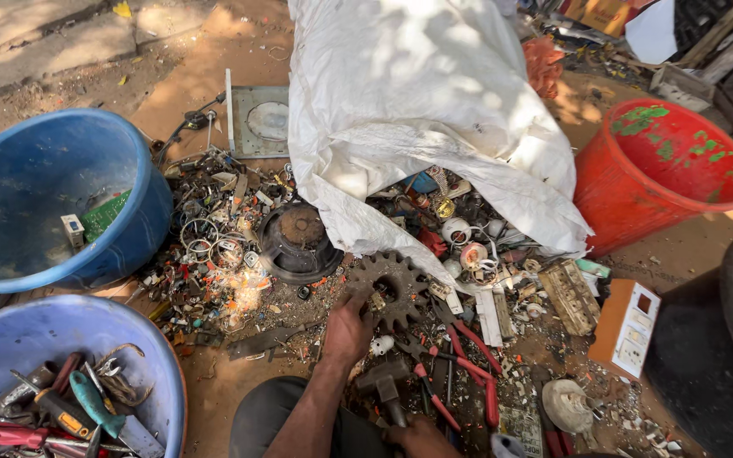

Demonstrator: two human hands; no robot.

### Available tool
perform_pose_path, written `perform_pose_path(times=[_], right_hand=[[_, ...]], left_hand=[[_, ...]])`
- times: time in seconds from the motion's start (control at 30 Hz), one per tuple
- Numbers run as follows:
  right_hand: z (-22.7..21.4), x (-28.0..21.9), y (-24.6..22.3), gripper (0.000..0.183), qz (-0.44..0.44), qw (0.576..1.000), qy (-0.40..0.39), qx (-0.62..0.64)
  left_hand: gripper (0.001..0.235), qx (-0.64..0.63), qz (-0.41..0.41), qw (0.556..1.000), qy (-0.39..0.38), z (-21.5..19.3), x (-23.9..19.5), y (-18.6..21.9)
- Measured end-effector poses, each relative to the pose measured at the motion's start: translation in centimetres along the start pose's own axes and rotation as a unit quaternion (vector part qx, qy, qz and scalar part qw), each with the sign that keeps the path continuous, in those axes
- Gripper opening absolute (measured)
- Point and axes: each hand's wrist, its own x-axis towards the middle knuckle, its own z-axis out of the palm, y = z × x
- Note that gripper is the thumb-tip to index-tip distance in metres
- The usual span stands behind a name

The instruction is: The person sits on the ground and uses a hammer and pliers to break apart a white plastic electrical socket. They repeatedly strike the socket against a metal gear to separate components and extract small metal parts.

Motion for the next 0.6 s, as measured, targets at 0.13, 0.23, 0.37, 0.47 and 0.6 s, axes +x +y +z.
perform_pose_path(times=[0.13, 0.23, 0.37, 0.47, 0.6], right_hand=[[-0.9, -1.8, -1.6, 0.060, -0.072, 0.943, 0.063, -0.320], [-2.3, -4.9, -4.7, 0.064, -0.241, 0.926, 0.252, -0.143], [-3.4, -7.7, -6.4, 0.047, -0.315, 0.881, 0.158, 0.314], [-3.2, -8.5, -6.4, 0.033, -0.328, 0.866, 0.175, 0.334], [-2.0, -9.3, -4.8, 0.026, -0.316, 0.889, 0.239, 0.229]], left_hand=[[0.047, 0.078, 0.051, 0.995, -0.040, -1.7, -3.1, 2.3], [0.043, -0.022, 0.104, 0.992, -0.064, -1.9, -5.9, 3.7], [0.055, -0.017, 0.159, 0.978, -0.135, -1.3, -9.7, 5.6], [0.043, -0.078, 0.156, 0.972, -0.158, -0.5, -11.7, 7.2], [0.039, -0.090, 0.118, 0.983, -0.105, 1.2, -13.9, 7.0]])
